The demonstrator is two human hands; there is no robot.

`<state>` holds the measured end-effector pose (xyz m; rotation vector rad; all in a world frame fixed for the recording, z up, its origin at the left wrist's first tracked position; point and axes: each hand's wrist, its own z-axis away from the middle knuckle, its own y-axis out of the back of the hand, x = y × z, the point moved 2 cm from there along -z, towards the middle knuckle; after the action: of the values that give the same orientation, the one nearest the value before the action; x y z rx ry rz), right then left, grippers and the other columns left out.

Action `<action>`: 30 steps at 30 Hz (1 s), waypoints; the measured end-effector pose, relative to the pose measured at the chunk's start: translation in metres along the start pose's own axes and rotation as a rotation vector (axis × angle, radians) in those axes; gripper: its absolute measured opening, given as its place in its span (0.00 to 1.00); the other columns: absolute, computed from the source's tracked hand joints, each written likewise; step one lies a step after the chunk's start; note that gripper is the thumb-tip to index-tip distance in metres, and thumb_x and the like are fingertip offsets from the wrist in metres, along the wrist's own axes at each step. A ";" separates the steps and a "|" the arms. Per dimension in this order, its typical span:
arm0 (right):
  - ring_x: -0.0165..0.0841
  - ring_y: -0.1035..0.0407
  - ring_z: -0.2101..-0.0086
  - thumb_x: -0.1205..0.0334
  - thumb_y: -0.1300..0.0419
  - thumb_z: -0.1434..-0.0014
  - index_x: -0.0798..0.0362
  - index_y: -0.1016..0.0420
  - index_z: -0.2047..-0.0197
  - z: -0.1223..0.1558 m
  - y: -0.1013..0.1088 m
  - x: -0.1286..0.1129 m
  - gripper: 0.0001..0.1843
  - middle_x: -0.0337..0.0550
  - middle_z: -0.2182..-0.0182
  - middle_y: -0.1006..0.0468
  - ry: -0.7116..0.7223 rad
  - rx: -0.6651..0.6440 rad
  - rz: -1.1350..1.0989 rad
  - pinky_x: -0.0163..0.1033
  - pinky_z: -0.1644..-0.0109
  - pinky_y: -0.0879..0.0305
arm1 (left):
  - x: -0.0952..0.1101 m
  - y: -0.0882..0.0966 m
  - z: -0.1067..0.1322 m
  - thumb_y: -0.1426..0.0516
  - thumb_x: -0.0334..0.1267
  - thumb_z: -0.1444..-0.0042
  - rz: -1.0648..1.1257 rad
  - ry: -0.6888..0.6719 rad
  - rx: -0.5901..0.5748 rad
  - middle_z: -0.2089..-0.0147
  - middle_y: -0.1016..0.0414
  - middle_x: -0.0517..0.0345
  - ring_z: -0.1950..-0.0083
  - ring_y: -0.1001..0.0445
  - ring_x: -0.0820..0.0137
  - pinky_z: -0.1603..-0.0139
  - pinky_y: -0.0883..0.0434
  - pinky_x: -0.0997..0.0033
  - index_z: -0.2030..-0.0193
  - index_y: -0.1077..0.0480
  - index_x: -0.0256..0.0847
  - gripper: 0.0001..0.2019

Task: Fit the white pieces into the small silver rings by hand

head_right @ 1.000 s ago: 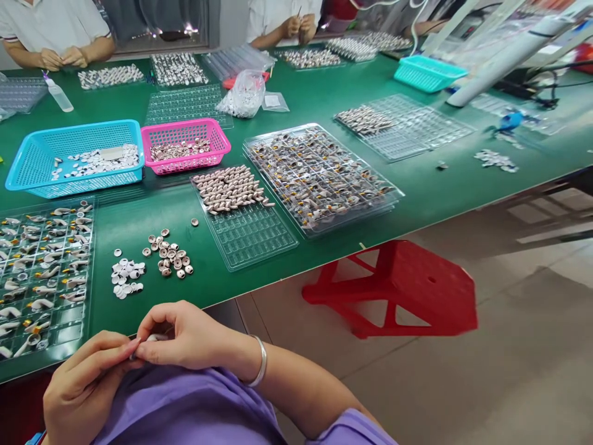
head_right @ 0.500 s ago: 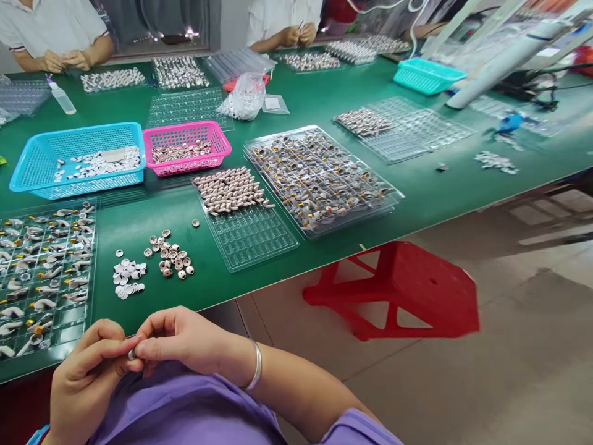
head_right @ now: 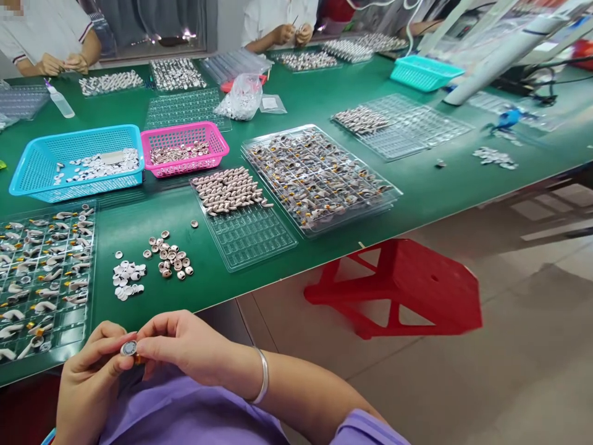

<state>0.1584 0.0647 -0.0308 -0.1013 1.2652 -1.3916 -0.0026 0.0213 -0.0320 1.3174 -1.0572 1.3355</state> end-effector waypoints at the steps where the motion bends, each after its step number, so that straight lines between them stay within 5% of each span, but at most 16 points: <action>1: 0.23 0.30 0.76 0.50 0.24 0.61 0.59 0.25 0.70 0.000 0.000 0.000 0.24 0.35 0.75 0.24 0.005 0.001 0.000 0.34 0.66 0.34 | -0.001 0.000 0.000 0.29 0.39 0.58 0.011 0.010 0.003 0.71 0.30 0.59 0.71 0.28 0.72 0.74 0.28 0.76 0.67 0.17 0.48 0.09; 12: 0.23 0.32 0.76 0.49 0.24 0.61 0.59 0.25 0.70 0.000 -0.001 0.001 0.24 0.34 0.76 0.24 0.025 -0.004 0.001 0.33 0.67 0.36 | -0.002 0.000 0.002 0.30 0.37 0.53 -0.013 -0.067 -0.045 0.70 0.29 0.60 0.70 0.27 0.72 0.73 0.27 0.76 0.62 0.17 0.49 0.10; 21: 0.25 0.29 0.72 0.53 0.23 0.56 0.59 0.26 0.63 -0.005 0.011 0.022 0.24 0.35 0.75 0.23 -0.013 -0.176 -0.202 0.36 0.59 0.37 | 0.020 -0.009 0.002 0.34 0.34 0.46 -0.393 -0.519 -0.078 0.70 0.29 0.63 0.72 0.29 0.75 0.75 0.29 0.80 0.55 0.21 0.49 0.12; 30: 0.26 0.31 0.72 0.56 0.21 0.59 0.58 0.25 0.66 -0.007 0.019 0.032 0.23 0.35 0.75 0.26 -0.037 -0.273 -0.328 0.37 0.60 0.38 | 0.043 -0.022 0.001 0.35 0.34 0.44 -0.623 -0.748 -0.097 0.72 0.26 0.61 0.71 0.29 0.72 0.72 0.29 0.75 0.55 0.22 0.46 0.10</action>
<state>0.1563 0.0501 -0.0651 -0.5408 1.4473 -1.4752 0.0203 0.0264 0.0100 1.9237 -1.0288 0.3125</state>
